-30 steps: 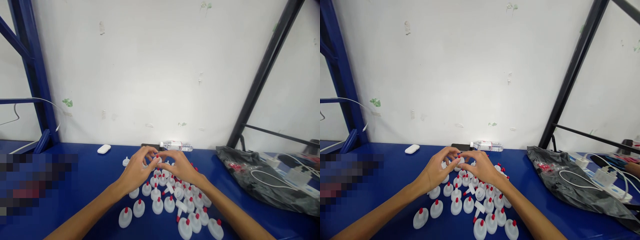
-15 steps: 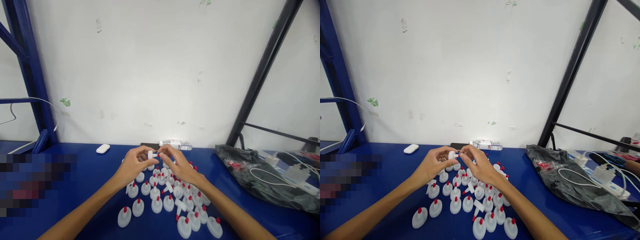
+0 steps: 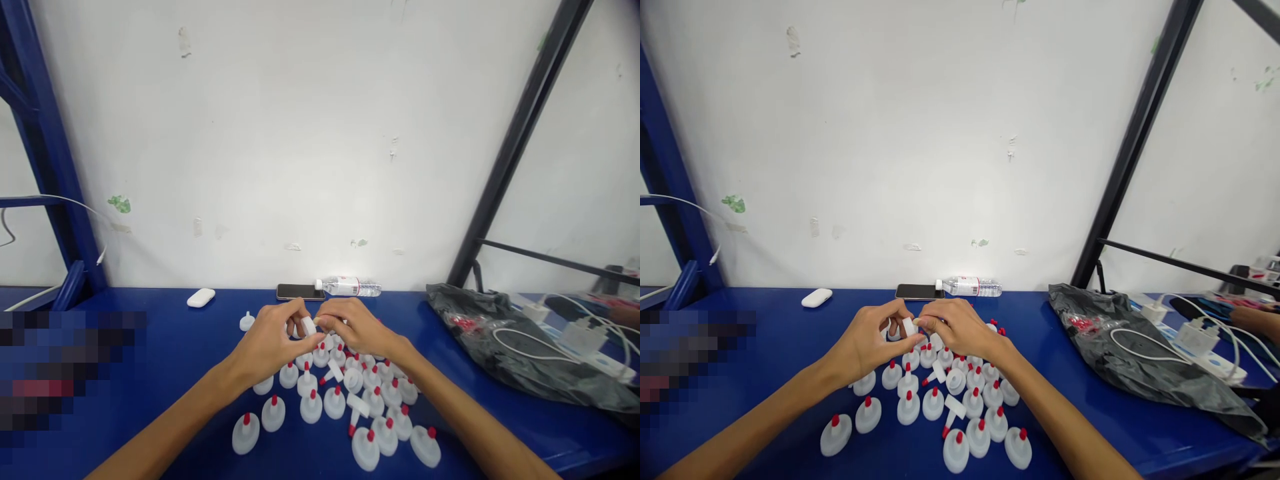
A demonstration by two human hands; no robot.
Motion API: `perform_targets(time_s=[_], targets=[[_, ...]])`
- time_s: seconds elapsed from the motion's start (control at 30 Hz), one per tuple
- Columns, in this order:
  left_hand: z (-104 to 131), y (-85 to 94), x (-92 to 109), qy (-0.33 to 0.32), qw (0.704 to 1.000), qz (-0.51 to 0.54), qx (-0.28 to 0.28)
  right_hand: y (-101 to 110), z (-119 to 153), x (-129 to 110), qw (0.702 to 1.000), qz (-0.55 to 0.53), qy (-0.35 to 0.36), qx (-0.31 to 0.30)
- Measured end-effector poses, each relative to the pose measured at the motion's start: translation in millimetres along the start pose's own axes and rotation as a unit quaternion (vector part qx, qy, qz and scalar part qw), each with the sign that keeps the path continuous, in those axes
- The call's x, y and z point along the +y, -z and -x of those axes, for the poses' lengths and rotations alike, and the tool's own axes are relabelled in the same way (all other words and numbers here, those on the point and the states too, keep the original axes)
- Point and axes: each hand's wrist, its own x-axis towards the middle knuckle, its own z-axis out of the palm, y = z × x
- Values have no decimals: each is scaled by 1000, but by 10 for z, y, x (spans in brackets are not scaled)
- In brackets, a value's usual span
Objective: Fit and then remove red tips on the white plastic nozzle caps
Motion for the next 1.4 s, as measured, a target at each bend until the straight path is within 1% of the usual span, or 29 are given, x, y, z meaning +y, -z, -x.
perform_targets(time_s=[0.07,0.13,0.17,0.2,0.23,0.27,0.33,0.37,0.4,0.47,0.5,0.53,0.57,0.6,0.63,0.7,0.8,0.87,0.93,0.97,1.03,1.13,1.23,1.4], targets=[[-5,1,-11,38,995,92,-11,60,5,31,1000,1,26,17],[-16,57,-57,84,978,188,-31,181,33,110,998,-1,24,59],[-25,106,-86,105,969,221,-42,267,56,168,996,0,6,91],[-36,162,-117,123,964,233,-42,365,83,236,991,4,-30,132],[-50,219,-144,134,965,223,-37,465,112,308,981,12,-69,178],[-64,269,-167,135,970,201,-22,558,139,377,975,15,-108,194],[-88,321,-195,118,983,137,20,690,184,490,976,8,-132,173],[-93,319,-202,108,988,100,34,719,200,529,981,-2,-139,136],[-93,298,-205,101,992,66,40,724,212,556,986,-15,-143,84],[-77,224,-207,96,995,4,29,686,229,581,986,-48,-156,-43],[-64,181,-206,95,995,-21,17,656,235,585,979,-63,-165,-103],[-49,143,-206,92,995,-43,5,627,241,586,970,-75,-176,-151],[-36,110,-205,85,995,-60,-4,603,247,586,962,-85,-186,-183],[-24,85,-205,77,994,-76,-11,585,251,585,956,-91,-192,-202],[-14,67,-205,71,993,-88,-17,573,253,584,954,-94,-194,-207],[-2,45,-213,60,992,-106,-22,554,245,575,959,-93,-189,-189],[8,25,-246,23,993,-114,-9,490,200,531,978,-54,-170,-106],[15,15,-272,-1,993,-117,3,402,158,472,987,-16,-151,-45],[21,6,-288,-7,992,-123,5,287,123,395,993,18,-118,-8],[24,1,-292,-6,992,-125,4,225,111,356,995,30,-96,-3],[27,-10,-297,-5,991,-131,4,106,101,290,998,40,-47,-23],[28,-33,-312,0,990,-138,1,-33,107,247,995,48,-2,-90],[25,-56,-337,6,991,-137,-9,-107,109,247,989,65,4,-134],[22,-81,-395,21,988,-146,-34,-151,107,241,987,76,-1,-142]])
